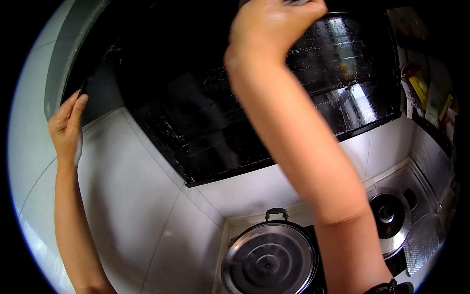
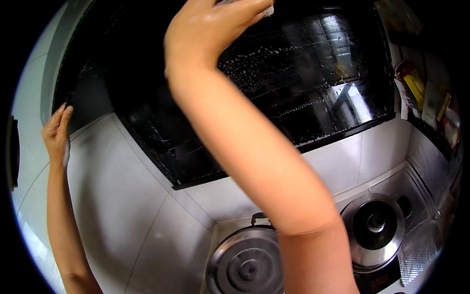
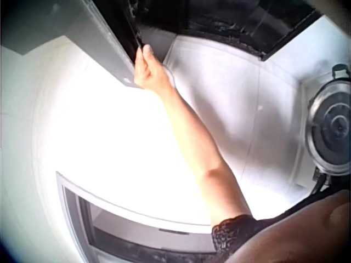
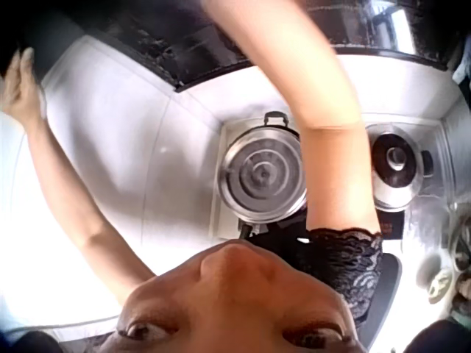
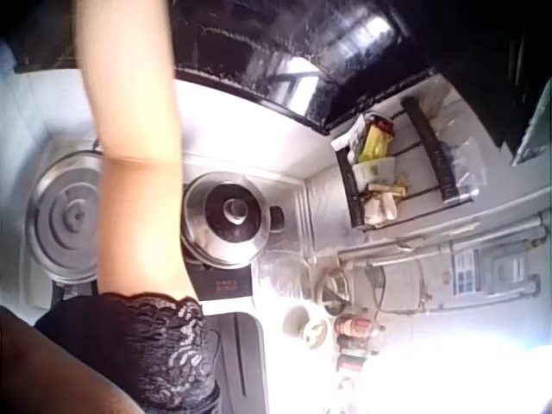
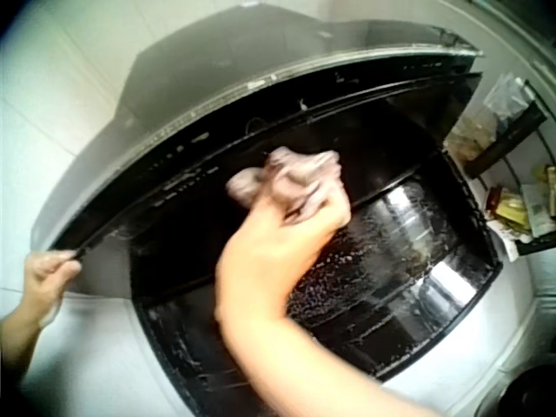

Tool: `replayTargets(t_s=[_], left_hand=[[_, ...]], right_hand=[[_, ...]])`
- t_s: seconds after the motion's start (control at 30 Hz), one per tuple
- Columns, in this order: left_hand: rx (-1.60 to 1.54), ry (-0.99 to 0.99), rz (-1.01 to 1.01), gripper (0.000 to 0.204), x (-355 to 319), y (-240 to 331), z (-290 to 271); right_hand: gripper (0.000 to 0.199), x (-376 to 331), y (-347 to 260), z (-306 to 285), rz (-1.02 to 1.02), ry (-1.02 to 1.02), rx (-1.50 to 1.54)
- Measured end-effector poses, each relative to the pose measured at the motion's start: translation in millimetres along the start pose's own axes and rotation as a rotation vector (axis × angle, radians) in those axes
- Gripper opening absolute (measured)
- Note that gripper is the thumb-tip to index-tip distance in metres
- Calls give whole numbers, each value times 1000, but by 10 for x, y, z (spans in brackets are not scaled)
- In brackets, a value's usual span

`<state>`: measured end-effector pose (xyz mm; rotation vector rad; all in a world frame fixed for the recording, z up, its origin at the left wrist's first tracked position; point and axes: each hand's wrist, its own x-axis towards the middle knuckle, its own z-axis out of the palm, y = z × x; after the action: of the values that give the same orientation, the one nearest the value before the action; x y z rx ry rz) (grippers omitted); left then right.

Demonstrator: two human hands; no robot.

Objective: The person wrings out a soapy cloth at the sink and then proceeds to wipe the exterior surface of a black range hood above the stove. They scrub the hood with the cloth, covering the front panel and edges, while pots remain on the stovetop below.

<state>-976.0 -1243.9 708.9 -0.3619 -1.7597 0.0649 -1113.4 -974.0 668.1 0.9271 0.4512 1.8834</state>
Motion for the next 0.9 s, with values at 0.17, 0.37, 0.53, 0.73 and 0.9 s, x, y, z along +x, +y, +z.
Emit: replayTargets(t_s=[0.17, 0.37, 0.53, 0.73, 0.9], left_hand=[[-32, 21, -30, 24, -21, 61, 31], [-163, -50, -72, 24, 68, 276, 134], [-79, -84, -93, 25, 9, 134, 49], [-110, -30, -20, 26, 65, 101, 104], [-191, -52, -43, 26, 43, 39, 122]], right_hand=[[55, -1171, 450, 90, 95, 14, -613], [53, -2337, 667, 349, 759, -94, -594], [45, -2144, 581, 85, 516, -145, -541], [50, -1766, 590, 249, 117, 4, -498], [52, -2535, 845, 380, 267, 13, -420]])
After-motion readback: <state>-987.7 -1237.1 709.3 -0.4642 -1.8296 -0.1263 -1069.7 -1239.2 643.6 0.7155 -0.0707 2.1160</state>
